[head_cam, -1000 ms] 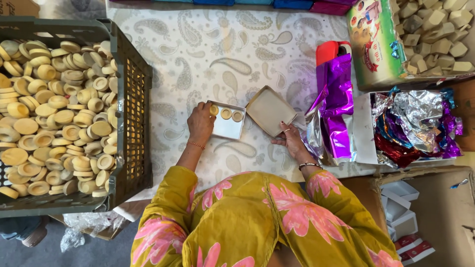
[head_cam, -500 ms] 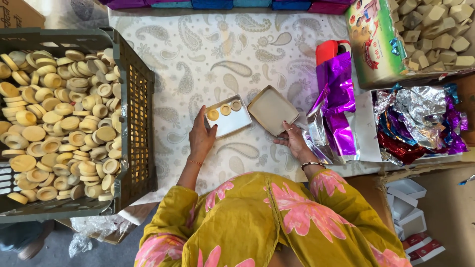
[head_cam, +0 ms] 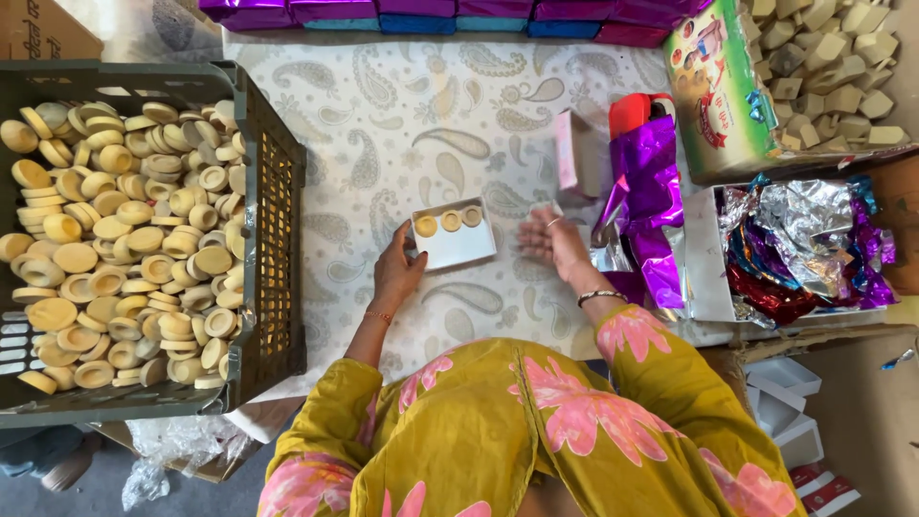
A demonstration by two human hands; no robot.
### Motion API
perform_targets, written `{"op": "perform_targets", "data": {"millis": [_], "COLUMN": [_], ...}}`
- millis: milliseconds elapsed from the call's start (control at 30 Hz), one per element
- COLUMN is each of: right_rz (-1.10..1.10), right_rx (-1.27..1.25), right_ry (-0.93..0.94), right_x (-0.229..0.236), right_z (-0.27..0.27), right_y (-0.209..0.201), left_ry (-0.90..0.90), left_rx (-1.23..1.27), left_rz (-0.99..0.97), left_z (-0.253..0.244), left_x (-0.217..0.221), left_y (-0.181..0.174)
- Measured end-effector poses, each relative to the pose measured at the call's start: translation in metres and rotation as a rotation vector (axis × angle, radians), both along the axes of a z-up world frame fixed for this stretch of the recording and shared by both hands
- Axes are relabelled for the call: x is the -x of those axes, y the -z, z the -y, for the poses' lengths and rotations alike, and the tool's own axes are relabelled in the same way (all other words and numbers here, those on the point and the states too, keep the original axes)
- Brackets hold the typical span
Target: Packing individual food items into small boxes and wrapping them with decorative foil.
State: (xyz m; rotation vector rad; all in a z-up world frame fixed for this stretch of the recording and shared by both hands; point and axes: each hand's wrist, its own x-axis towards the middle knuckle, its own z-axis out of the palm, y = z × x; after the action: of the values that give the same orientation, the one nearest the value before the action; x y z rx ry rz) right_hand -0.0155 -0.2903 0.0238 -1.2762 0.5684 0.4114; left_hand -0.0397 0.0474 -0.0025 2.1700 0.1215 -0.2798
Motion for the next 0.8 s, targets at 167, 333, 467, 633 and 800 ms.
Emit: {"op": "perform_targets", "data": {"millis": [167, 333, 467, 633, 800], "right_rz": [0.433, 0.726, 0.673, 0.622, 0.527], "right_rx": [0.643, 1.179, 1.242, 1.379, 1.32], "right_ry": [-0.187, -0.193, -0.333, -0.481, -0.545], "right_x": [0.025, 0.027, 0.038, 0.049, 0.039], "right_z": [-0.017, -0.013, -0.005, -0.025, -0.015], "right_y": [0.014, -0.038, -0.026, -0.024, -0.024], "left_ry": [0.033, 0.036, 0.028, 0.155, 0.202], "left_rx": [-0.001, -0.019, -0.104, -0.247, -0.226], "left_rz": [0.007, 0.015, 0.321, 0.55, 0.57], "left_z": [0.008, 0.011, 0.021, 0.044, 0.057], "left_x": [-0.009, -0.014, -0.013, -0.027, -0.036], "left_y": [-0.004, -0.002, -0.009, -0.023, -0.021]}}
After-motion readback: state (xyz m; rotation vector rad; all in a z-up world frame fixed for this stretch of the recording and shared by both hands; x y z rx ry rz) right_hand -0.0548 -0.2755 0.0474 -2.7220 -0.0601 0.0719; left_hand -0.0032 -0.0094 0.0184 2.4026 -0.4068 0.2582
